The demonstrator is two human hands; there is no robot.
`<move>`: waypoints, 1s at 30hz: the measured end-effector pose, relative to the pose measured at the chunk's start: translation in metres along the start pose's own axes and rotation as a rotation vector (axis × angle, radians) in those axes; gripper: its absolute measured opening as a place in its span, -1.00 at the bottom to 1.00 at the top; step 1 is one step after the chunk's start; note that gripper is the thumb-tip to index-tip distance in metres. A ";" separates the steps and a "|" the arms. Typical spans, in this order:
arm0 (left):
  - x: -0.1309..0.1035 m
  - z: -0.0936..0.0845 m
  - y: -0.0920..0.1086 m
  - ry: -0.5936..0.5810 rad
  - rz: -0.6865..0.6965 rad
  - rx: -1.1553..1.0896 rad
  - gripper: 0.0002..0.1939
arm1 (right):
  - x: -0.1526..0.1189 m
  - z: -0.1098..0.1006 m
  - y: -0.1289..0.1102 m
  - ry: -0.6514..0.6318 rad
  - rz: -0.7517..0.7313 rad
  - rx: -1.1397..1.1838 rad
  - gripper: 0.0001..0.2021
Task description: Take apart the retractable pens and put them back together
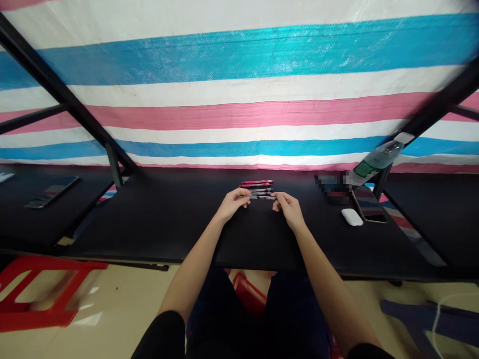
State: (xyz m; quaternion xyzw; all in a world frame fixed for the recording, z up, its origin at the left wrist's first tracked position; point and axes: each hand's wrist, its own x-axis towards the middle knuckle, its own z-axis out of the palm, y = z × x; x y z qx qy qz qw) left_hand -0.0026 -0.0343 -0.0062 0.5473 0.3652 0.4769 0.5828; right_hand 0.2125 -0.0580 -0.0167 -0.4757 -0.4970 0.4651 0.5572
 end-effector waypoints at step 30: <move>-0.001 0.002 -0.001 -0.029 -0.074 0.081 -0.66 | 0.002 0.001 -0.002 0.062 -0.034 0.051 -0.60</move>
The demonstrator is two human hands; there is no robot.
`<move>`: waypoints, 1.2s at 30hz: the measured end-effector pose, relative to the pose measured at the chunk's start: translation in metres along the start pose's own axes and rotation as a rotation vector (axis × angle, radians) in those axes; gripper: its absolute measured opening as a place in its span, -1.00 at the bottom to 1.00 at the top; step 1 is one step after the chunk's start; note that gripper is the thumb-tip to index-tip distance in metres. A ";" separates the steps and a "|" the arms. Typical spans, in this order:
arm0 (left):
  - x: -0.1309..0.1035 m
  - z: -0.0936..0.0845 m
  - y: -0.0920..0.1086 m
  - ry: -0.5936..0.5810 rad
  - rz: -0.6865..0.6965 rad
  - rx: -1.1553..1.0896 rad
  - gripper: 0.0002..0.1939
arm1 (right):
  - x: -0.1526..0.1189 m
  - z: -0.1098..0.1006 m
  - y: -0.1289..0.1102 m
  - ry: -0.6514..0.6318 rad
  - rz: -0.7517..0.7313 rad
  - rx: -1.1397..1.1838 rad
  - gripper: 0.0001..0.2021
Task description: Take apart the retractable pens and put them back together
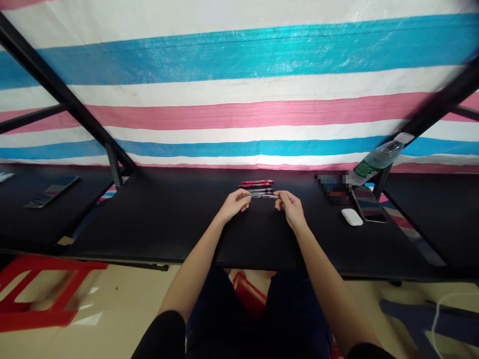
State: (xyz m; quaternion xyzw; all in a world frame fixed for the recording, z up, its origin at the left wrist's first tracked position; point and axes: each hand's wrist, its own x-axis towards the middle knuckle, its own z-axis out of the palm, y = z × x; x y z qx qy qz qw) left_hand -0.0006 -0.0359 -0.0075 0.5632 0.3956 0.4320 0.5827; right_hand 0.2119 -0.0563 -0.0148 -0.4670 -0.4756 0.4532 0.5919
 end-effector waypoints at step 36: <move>-0.004 0.002 0.007 -0.077 -0.023 0.180 -0.60 | -0.001 0.000 -0.001 0.001 0.024 0.084 -0.63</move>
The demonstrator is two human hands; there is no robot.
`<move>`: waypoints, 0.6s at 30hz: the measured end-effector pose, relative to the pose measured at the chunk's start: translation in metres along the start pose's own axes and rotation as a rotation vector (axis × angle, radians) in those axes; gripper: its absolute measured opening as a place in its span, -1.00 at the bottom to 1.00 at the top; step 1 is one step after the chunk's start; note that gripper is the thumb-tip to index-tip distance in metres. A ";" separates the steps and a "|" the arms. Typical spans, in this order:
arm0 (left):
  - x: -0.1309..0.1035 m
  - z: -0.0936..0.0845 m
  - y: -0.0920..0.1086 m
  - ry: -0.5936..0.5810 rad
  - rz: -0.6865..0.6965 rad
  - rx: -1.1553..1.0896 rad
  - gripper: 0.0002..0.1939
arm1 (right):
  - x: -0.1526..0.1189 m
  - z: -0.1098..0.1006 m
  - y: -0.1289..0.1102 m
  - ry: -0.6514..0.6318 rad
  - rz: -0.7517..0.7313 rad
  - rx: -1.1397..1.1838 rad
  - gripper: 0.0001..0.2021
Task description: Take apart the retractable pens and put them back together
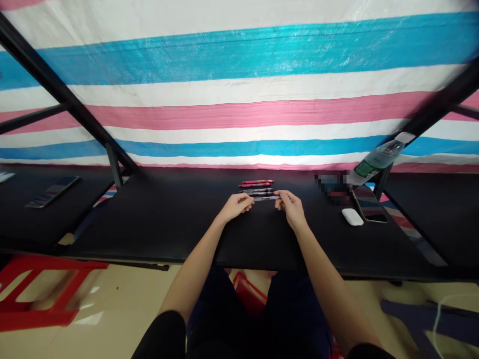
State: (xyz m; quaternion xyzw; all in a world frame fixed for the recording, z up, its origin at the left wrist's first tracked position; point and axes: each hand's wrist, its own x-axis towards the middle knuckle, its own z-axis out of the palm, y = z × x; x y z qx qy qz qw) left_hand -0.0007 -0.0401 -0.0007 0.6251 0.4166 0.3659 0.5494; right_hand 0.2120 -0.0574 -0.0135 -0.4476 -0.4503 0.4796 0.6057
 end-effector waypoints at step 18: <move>-0.003 0.001 0.006 -0.012 0.016 0.019 -0.62 | -0.001 0.000 -0.001 -0.125 0.173 0.248 -0.66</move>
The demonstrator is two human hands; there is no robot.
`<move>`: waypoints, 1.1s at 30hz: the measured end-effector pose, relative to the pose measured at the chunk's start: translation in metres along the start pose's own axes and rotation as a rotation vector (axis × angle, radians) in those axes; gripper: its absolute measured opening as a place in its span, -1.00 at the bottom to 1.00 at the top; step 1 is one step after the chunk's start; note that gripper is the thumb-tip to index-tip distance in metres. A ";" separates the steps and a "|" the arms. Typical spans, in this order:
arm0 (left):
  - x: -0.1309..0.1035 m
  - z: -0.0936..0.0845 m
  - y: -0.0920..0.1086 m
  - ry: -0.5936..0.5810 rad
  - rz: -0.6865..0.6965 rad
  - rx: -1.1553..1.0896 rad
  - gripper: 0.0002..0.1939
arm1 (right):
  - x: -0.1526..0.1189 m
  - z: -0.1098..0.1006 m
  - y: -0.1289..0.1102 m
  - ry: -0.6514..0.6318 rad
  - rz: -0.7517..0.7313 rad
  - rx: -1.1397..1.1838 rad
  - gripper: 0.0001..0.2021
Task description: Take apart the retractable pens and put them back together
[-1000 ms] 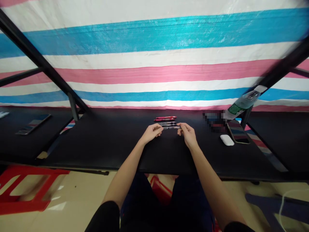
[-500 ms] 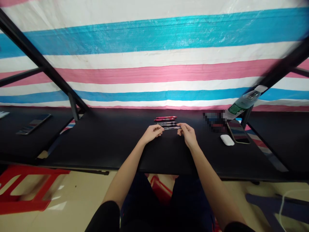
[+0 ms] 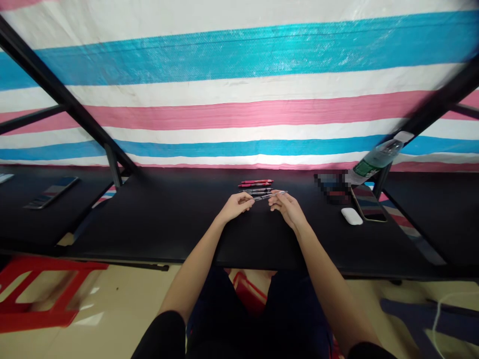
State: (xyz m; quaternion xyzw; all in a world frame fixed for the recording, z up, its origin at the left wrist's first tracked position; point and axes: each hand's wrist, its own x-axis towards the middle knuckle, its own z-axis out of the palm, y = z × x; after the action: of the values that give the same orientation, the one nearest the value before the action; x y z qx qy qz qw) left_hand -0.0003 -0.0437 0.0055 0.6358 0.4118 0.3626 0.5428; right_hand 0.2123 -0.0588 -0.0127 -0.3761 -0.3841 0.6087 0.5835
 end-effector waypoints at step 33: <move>0.007 -0.011 -0.013 0.303 0.092 0.221 -0.72 | 0.001 -0.012 -0.022 0.063 -0.207 0.667 -0.49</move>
State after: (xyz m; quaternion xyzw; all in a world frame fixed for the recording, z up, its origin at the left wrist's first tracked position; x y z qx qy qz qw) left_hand -0.0087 -0.0321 -0.0053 0.6478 0.4967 0.4312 0.3844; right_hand 0.2320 -0.0574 0.0021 -0.1425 -0.1820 0.6262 0.7446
